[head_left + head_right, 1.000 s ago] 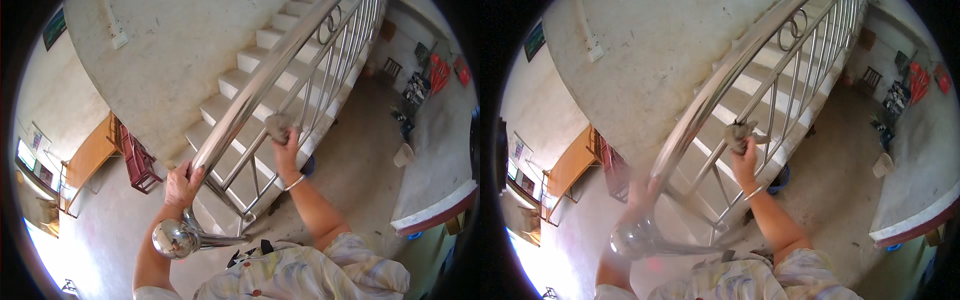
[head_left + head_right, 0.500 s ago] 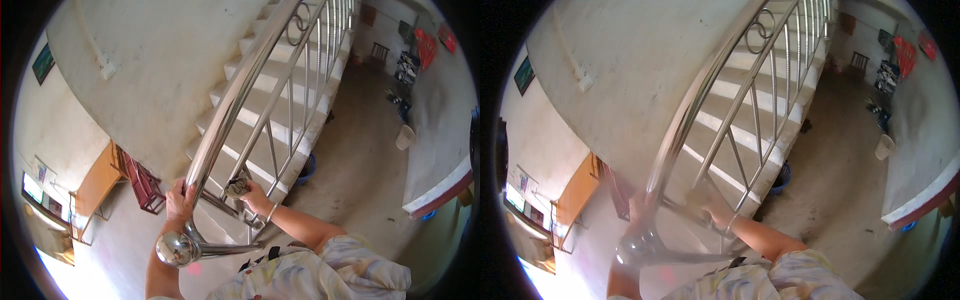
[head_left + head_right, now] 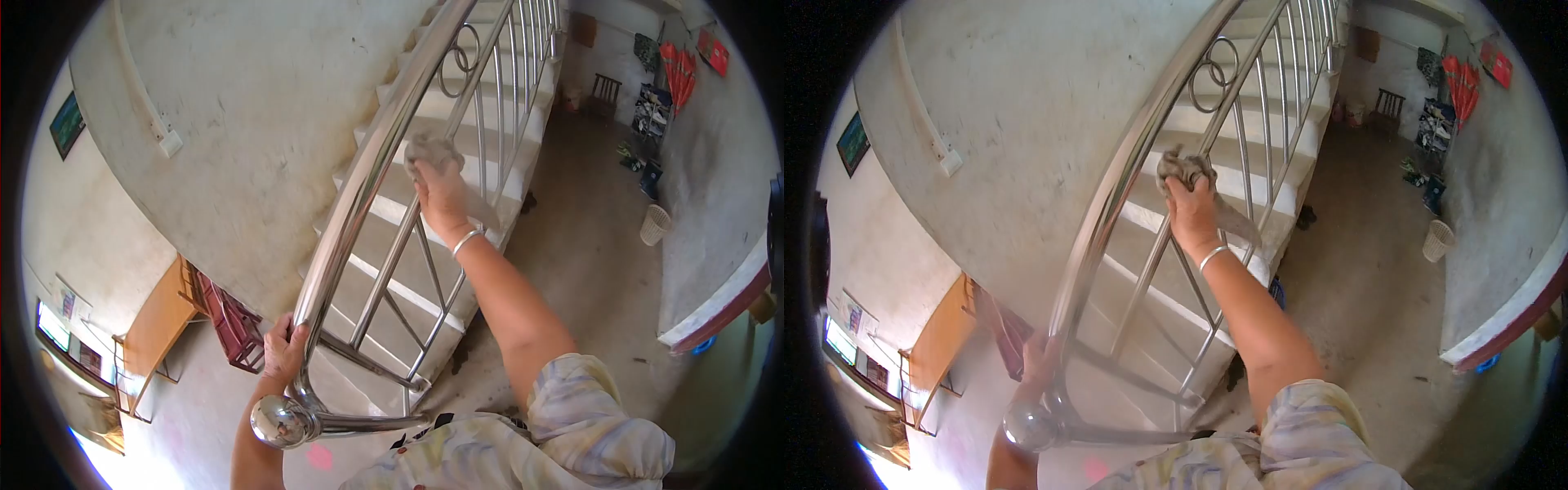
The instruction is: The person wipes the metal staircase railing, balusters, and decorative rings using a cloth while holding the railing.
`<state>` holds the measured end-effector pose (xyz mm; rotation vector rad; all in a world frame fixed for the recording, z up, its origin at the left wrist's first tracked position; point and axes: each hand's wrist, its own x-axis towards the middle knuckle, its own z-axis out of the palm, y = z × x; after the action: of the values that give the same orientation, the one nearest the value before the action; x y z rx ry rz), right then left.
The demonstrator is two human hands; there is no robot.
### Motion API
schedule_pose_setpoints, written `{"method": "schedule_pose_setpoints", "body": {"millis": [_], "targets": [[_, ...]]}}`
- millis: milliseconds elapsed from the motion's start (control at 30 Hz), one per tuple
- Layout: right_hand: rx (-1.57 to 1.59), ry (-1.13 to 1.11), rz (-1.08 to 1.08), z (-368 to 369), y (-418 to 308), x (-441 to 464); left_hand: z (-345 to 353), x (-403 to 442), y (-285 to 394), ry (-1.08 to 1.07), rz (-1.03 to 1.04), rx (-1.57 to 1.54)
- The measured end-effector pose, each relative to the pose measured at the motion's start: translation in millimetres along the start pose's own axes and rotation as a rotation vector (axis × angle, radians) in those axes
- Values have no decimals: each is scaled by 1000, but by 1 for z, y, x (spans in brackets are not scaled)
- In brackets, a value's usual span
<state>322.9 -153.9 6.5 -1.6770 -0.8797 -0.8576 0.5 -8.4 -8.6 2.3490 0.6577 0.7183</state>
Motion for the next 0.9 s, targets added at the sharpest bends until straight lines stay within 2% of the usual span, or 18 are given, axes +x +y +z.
{"method": "schedule_pose_setpoints", "body": {"millis": [33,100,133,167,233,267,333,367,400,433,467,567,633,700,733,800,833,900], "targets": [[-77,6,24,-1,-4,1,-6,5,2,6,9,4],[52,-56,61,-4,-11,-20,-21,10,9,-320,-352,-141],[129,-94,75,-1,-9,-36,-29,19,21,-432,-393,48],[245,-109,99,2,-3,-53,-38,26,23,-425,-392,48],[312,-83,66,-3,5,-69,-53,36,26,-556,-25,101],[426,-104,184,-5,8,-75,-55,41,36,-557,-38,96],[621,-106,321,8,31,-85,-57,66,73,-460,-227,68],[627,-115,319,5,33,-80,-46,80,78,-359,-40,176],[905,-144,518,1,32,-70,-33,93,82,-253,148,287],[1183,-170,718,-2,31,-59,-23,103,98,-243,143,292],[1257,-123,740,0,33,-45,-9,112,116,-182,97,219],[1221,-157,691,13,75,-17,30,119,146,-89,34,182],[1132,-10,584,2,86,12,45,119,155,-55,20,218],[1270,126,818,-38,56,52,54,111,156,153,6,351],[1268,125,835,-34,68,53,58,112,150,222,92,341],[1025,84,528,-31,89,63,54,116,146,177,48,309],[1029,79,530,-34,95,68,54,118,146,139,6,275],[843,84,365,-39,103,71,56,116,147,193,44,290]]}}
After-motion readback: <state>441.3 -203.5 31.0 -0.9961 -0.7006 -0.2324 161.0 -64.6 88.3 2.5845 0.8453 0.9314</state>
